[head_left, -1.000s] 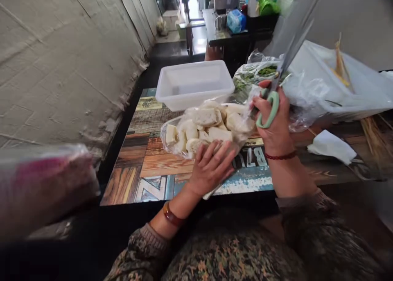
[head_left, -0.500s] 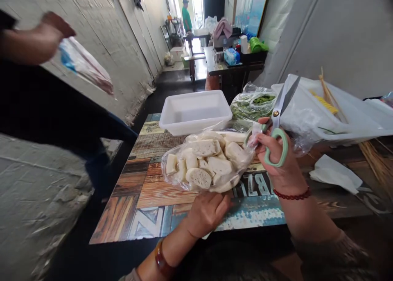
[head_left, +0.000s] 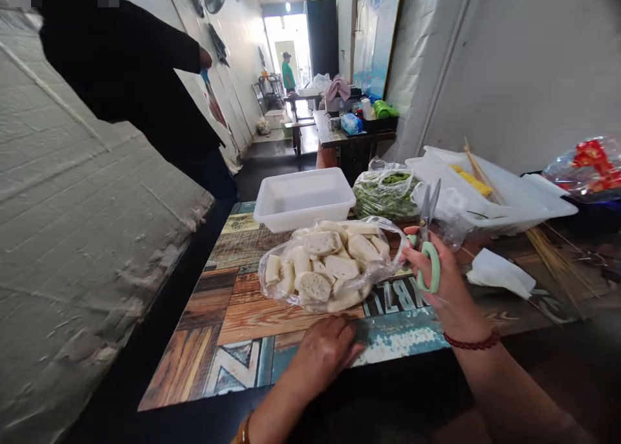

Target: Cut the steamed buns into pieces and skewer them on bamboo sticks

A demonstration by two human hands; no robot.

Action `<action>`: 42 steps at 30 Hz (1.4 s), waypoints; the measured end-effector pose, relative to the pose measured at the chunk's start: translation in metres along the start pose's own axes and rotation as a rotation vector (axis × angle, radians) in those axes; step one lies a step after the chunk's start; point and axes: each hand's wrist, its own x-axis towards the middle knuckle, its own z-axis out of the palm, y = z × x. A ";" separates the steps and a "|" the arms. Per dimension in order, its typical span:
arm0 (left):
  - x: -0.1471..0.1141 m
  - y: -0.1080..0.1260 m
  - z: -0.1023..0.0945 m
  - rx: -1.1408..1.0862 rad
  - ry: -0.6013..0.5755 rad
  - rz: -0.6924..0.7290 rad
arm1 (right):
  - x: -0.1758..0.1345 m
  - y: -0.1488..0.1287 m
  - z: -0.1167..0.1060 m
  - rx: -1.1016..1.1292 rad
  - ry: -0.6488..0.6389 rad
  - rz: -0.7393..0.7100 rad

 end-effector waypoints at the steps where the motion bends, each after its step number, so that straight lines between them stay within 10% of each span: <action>1: 0.000 -0.001 0.001 -0.006 0.018 0.017 | -0.001 0.002 0.000 0.008 0.007 0.005; 6: -0.004 -0.008 0.001 -0.166 0.120 -0.037 | -0.004 0.011 -0.004 -0.018 0.002 -0.014; 11: -0.005 -0.010 -0.027 -0.607 0.345 -0.500 | -0.007 0.011 -0.007 0.070 -0.011 0.015; 16: 0.063 -0.011 -0.073 -0.680 0.668 -0.656 | -0.007 0.008 -0.004 0.133 -0.045 0.023; 24: 0.175 -0.031 -0.070 -0.036 0.324 -0.308 | 0.002 0.005 -0.004 0.275 -0.089 0.025; 36: 0.080 -0.034 -0.079 0.175 0.482 -0.333 | 0.013 0.017 -0.016 0.318 -0.108 0.041; 42: 0.024 -0.073 -0.075 0.171 0.615 -0.571 | 0.023 0.029 -0.019 -0.054 -0.150 -0.129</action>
